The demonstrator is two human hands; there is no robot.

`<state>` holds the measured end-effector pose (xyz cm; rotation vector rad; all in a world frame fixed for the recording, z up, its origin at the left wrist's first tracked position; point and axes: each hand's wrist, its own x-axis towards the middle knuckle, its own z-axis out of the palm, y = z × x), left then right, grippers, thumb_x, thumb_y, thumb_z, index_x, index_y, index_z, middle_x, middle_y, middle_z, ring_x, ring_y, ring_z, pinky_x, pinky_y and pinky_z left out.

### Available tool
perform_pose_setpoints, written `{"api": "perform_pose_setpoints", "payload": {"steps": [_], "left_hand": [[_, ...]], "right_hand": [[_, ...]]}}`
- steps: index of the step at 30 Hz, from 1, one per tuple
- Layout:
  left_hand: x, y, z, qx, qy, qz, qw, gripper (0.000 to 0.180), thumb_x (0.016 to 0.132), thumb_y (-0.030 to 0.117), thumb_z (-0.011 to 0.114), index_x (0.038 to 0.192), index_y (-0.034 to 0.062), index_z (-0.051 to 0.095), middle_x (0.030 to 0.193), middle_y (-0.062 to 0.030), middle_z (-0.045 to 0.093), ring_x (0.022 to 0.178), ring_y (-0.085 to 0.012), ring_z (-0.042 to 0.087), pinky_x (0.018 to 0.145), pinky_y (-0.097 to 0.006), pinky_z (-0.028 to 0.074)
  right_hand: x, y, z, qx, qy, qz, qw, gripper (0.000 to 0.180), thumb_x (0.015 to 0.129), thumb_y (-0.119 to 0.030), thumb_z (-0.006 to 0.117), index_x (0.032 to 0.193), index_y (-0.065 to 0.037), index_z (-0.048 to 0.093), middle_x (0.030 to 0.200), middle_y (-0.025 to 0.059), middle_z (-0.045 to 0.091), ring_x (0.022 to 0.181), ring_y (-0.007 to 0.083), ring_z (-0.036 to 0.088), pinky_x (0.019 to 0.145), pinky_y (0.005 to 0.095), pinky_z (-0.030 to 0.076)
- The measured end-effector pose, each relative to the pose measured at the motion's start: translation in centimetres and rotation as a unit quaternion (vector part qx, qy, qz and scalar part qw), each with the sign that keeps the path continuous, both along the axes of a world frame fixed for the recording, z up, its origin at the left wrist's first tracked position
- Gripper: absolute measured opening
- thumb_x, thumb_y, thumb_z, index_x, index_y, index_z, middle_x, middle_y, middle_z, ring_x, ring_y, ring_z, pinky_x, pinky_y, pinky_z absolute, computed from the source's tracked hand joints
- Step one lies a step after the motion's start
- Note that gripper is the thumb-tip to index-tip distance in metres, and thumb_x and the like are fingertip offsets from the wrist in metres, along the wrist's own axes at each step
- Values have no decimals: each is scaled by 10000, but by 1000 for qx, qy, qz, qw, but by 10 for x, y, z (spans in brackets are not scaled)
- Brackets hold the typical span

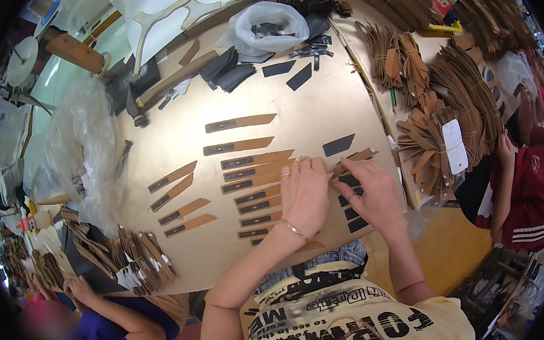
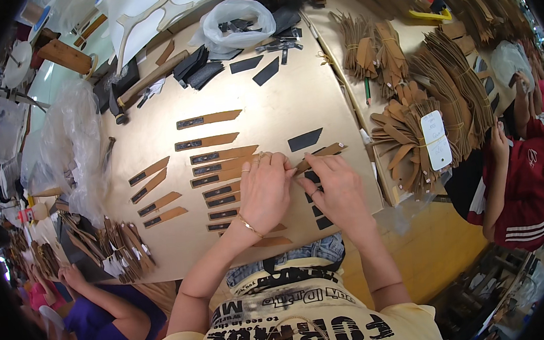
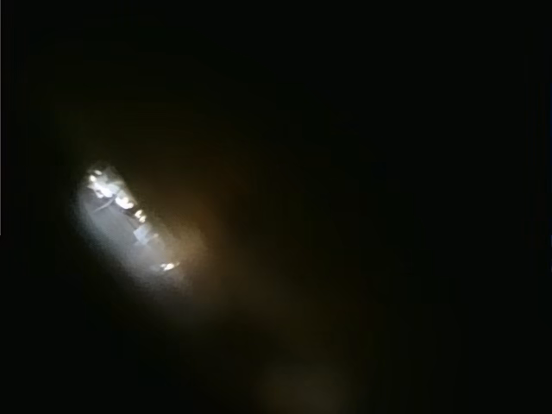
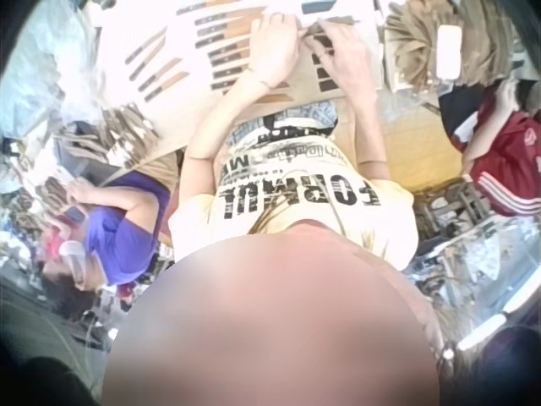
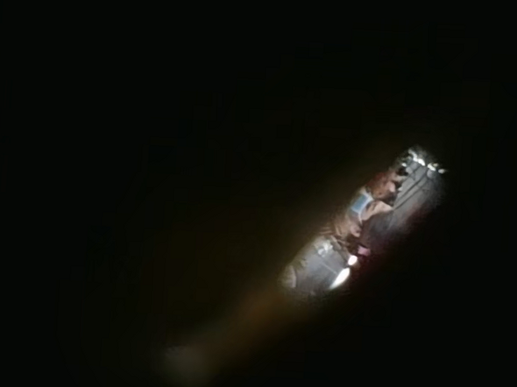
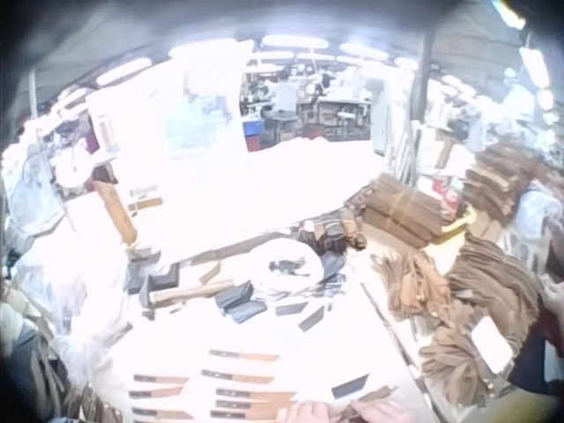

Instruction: The person repeatedly picks up small black and tan leather pieces from a table, aligns them, and presses them together by hand. They place the assembled pairs back on the table and continue the process with additional pieces.

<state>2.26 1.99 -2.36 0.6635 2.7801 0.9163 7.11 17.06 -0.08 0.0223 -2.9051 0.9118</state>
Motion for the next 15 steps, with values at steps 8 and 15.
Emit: {"api": "perform_pose_setpoints", "payload": {"steps": [8,15], "left_hand": [[-24,8,8,318,-228,10,920,171,887,148,673,963,21,587,854,-133,612,846,-323,589,771,-418,463],[-6,11,-7,134,-32,22,990,120,836,184,712,873,74,680,935,-94,595,952,-283,560,867,-413,393]], "right_hand": [[-6,2,-16,-78,-13,-98,992,229,845,-22,699,1071,-3,673,944,142,715,831,266,711,738,350,555],[-15,17,-7,-247,-91,-130,956,173,896,-8,639,1061,43,647,899,158,727,821,217,743,708,295,571]]}}
